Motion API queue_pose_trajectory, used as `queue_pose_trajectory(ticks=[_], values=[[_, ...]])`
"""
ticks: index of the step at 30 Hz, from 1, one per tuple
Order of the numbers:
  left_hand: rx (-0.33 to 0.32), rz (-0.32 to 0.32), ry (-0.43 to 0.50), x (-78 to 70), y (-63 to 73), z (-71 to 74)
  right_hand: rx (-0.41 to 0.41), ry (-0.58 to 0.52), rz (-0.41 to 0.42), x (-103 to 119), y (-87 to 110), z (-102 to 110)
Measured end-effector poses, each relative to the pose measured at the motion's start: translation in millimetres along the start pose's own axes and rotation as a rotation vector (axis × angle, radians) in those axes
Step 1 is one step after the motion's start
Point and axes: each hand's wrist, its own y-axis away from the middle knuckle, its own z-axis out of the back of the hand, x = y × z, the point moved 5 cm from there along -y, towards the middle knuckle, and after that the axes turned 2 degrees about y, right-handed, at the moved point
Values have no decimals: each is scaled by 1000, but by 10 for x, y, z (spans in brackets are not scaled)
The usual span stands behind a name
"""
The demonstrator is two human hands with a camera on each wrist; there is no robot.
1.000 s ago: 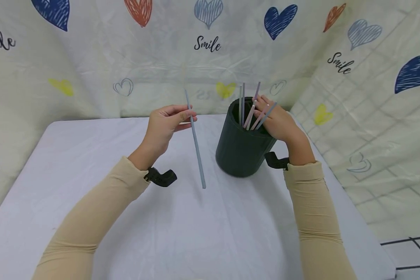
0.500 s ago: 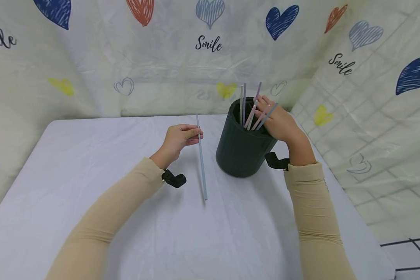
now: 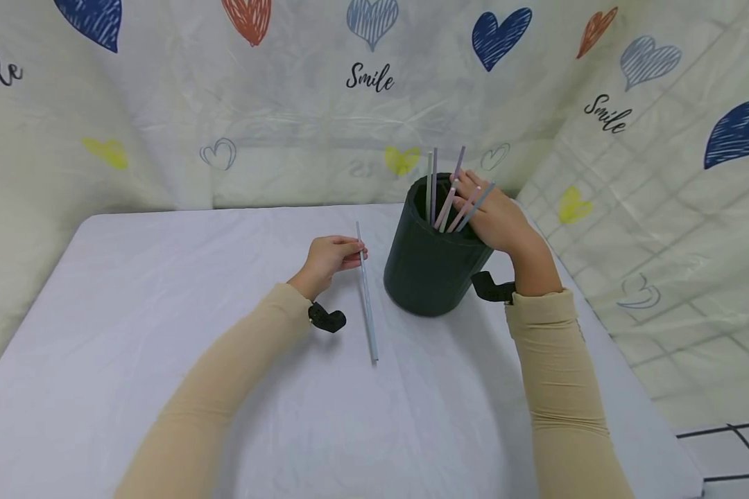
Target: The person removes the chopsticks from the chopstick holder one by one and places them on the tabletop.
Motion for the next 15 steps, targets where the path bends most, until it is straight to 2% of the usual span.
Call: queue_pose_trajectory(ticks=[3, 7, 10, 15], values=[[-19, 30, -4, 51, -54, 21, 7, 4, 3, -7, -2, 5], [-45, 35, 2, 141, -130, 48, 5, -2, 1, -12, -4, -1], [-56, 33, -6, 204, -158, 63, 4, -9, 0, -13, 6, -3], [-63, 70, -34, 284, -177, 77, 8, -7, 1, -17, 9, 4]])
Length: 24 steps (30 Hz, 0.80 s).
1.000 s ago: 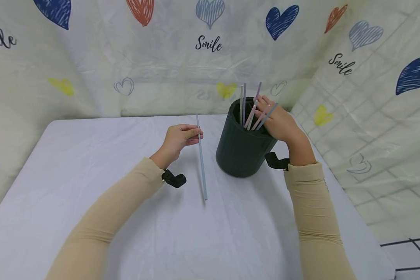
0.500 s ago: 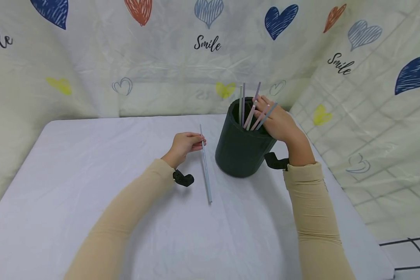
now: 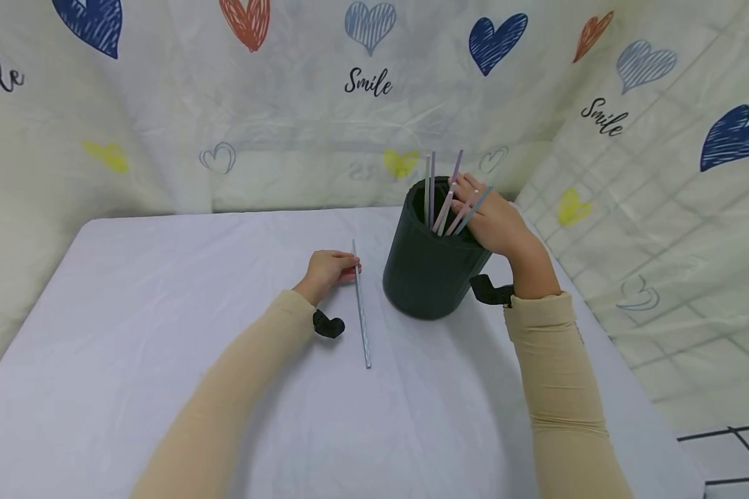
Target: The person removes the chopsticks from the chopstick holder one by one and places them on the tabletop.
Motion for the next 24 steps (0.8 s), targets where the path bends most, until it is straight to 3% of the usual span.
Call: queue_pose_trajectory(ticks=[11, 24], values=[[-32, 12, -62, 108, -82, 35, -3, 10, -1, 3, -3, -5], [-77, 21, -122, 84, -70, 65, -2, 4, 9, 15, 6, 0]])
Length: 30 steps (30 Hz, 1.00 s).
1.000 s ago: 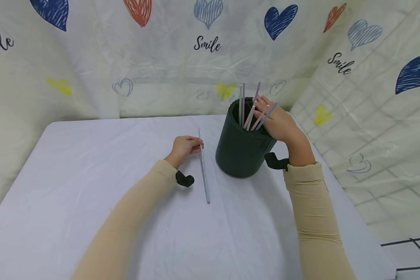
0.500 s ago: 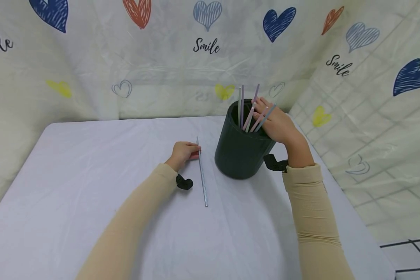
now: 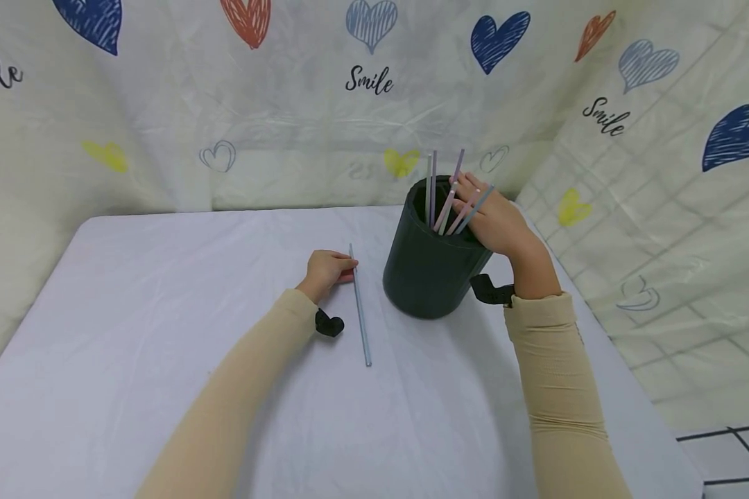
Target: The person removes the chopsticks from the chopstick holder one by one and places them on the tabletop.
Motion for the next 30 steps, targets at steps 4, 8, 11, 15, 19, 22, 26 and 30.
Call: queue_pose_trajectory(ticks=[4, 8, 11, 15, 19, 22, 26, 30], values=[[-2, 7, -5, 1, 8, 1, 1, -2, 2, 5, -1, -2], [-11, 19, 0, -8, 31, 2, -6, 3, -1, 12, 0, -3], [-17, 24, 3, -19, 49, 5, -9, 4, -6, 11, 0, -2], [-33, 12, -18, -24, 52, 15, -7, 7, -7, 2, -6, 0], [-48, -17, -79, -24, 46, 18, -9, 12, -9, -14, -11, 2], [-57, -39, -136, -23, 41, 11, -10, 15, -10, -25, -14, 2], [-76, -60, -187, -25, 50, 8, -12, 11, -10, -27, -20, -7], [-96, -88, -212, -30, 62, 11, -15, 7, -11, -19, -17, -14]])
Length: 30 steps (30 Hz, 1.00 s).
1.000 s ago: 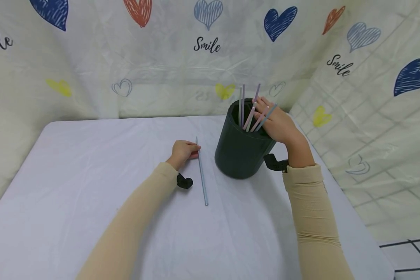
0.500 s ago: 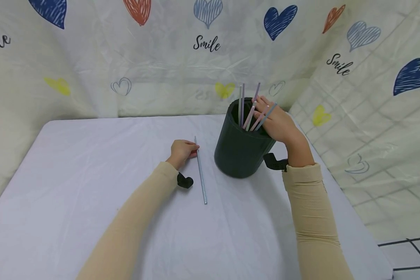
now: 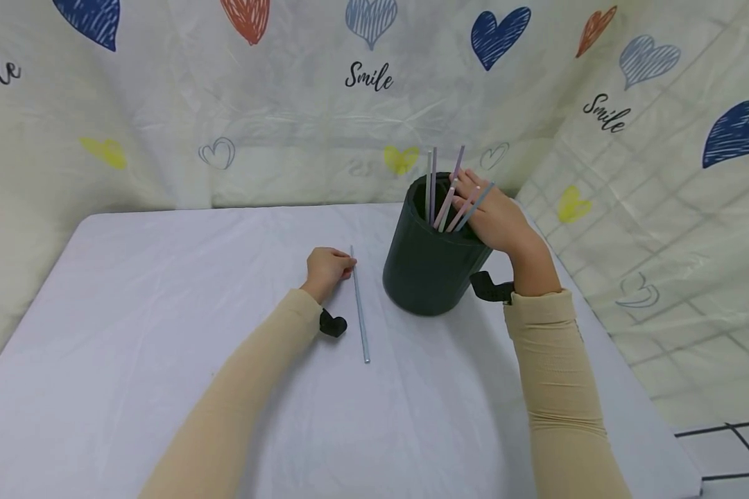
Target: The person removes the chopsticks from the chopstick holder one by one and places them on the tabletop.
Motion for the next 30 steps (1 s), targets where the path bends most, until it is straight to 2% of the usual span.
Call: queue_pose_trajectory(ticks=[8, 12, 16, 22, 30], values=[[-9, 2, 23, -1, 2, 8, -15, -5, 8, -20, -22, -16], [-21, -18, 14, -64, 25, 18, -17, -1, 9, -15, -13, -10], [-30, -92, 52, -219, 63, 21, -19, -2, 19, -6, -5, 9], [22, -194, 170, -472, 160, -3, -24, -14, 20, 3, 12, 16], [45, -314, 206, -718, 362, -42, 1, -8, 18, 7, 2, 4]])
